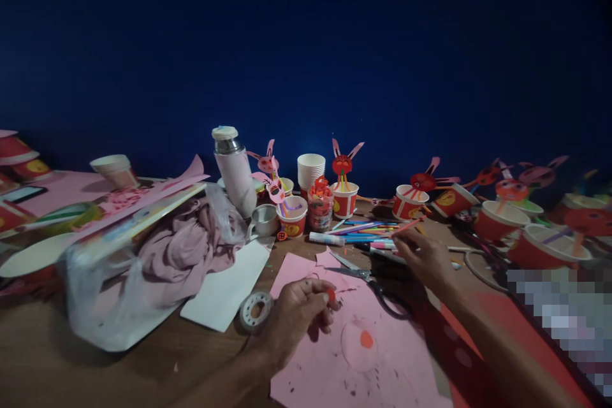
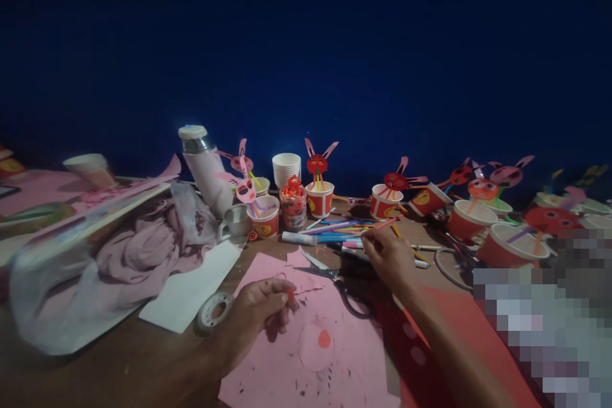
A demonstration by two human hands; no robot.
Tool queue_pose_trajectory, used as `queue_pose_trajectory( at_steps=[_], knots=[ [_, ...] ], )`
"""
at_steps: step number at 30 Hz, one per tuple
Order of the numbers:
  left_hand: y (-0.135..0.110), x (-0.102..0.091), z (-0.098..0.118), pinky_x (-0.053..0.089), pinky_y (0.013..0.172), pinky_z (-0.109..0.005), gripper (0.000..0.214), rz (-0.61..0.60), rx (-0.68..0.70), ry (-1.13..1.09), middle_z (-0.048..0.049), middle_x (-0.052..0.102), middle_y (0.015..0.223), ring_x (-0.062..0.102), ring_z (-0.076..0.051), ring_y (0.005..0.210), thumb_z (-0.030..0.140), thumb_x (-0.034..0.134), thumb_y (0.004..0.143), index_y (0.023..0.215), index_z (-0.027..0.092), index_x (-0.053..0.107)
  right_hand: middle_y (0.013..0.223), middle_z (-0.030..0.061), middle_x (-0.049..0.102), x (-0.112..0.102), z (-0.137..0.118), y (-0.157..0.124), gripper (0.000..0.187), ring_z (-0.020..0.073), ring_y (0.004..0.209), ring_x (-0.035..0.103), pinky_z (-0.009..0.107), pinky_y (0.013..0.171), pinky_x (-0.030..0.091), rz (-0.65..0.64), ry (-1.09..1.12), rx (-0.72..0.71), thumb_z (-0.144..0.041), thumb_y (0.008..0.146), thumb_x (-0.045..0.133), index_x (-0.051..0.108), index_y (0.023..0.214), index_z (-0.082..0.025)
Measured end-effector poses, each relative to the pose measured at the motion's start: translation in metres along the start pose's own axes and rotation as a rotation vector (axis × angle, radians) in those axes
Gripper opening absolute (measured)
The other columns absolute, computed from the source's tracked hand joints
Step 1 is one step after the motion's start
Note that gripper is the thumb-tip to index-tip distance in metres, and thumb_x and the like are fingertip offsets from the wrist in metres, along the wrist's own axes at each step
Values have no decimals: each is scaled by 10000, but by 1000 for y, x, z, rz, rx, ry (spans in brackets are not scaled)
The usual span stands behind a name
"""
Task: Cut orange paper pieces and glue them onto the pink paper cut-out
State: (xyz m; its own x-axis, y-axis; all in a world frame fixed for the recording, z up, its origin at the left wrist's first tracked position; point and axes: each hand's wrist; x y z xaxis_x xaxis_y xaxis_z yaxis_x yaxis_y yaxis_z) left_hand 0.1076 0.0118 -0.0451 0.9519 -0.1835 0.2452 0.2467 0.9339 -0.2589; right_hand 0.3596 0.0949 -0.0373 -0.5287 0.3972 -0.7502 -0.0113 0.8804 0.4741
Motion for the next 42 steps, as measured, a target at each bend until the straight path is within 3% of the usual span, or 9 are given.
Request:
queue_pose_trajectory(
  at_steps=[7, 14, 24, 33, 42],
  knots=[
    [5, 0, -9, 314, 362, -168, 251, 24, 24, 30, -5, 606, 627, 485, -67, 426, 300, 589, 670, 843, 124, 545, 805, 42, 696, 1, -1, -3, 208, 193, 731, 610, 309, 657, 328, -72, -294, -28, -219, 796, 469, 676, 807, -227],
    [10, -2, -16, 321, 361, -171, 276, 11, 16, 33, 8, 594, 597, 471, -64, 409, 343, 625, 652, 812, 133, 542, 783, 34, 675, -4, -13, -8, 225, 169, 755, 586, 288, 665, 288, -190, -473, -34, -199, 818, 469, 661, 701, -211],
    [8, -3, -14, 326, 366, -177, 224, -9, 36, 51, -8, 607, 639, 480, -69, 421, 317, 587, 691, 809, 132, 541, 797, 37, 675, -4, -18, -6, 245, 177, 778, 593, 292, 675, 299, -271, -557, -29, -232, 856, 446, 647, 721, -196],
    [1, 0, -7, 348, 407, -183, 173, -17, 37, 80, -5, 614, 668, 493, -72, 469, 281, 590, 708, 790, 137, 540, 881, 24, 620, -5, -15, -7, 242, 162, 827, 572, 377, 808, 398, -385, -571, 18, -342, 882, 460, 597, 862, -143],
    [2, -1, -8, 342, 421, -184, 193, -12, 20, 90, 25, 550, 553, 473, -73, 459, 316, 603, 707, 750, 135, 555, 840, 35, 658, -8, -18, -5, 258, 165, 802, 573, 289, 701, 279, -356, -562, -17, -273, 882, 415, 637, 776, -199]
  ],
)
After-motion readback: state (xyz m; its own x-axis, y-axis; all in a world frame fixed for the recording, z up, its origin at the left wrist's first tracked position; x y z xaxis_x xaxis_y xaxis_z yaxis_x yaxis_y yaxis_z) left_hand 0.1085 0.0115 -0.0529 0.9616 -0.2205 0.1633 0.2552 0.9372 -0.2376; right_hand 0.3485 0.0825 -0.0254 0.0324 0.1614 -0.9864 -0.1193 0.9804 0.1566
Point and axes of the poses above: each hand's wrist, its own y-axis towards the middle knuckle, its own x-axis out of the palm, z = x × y
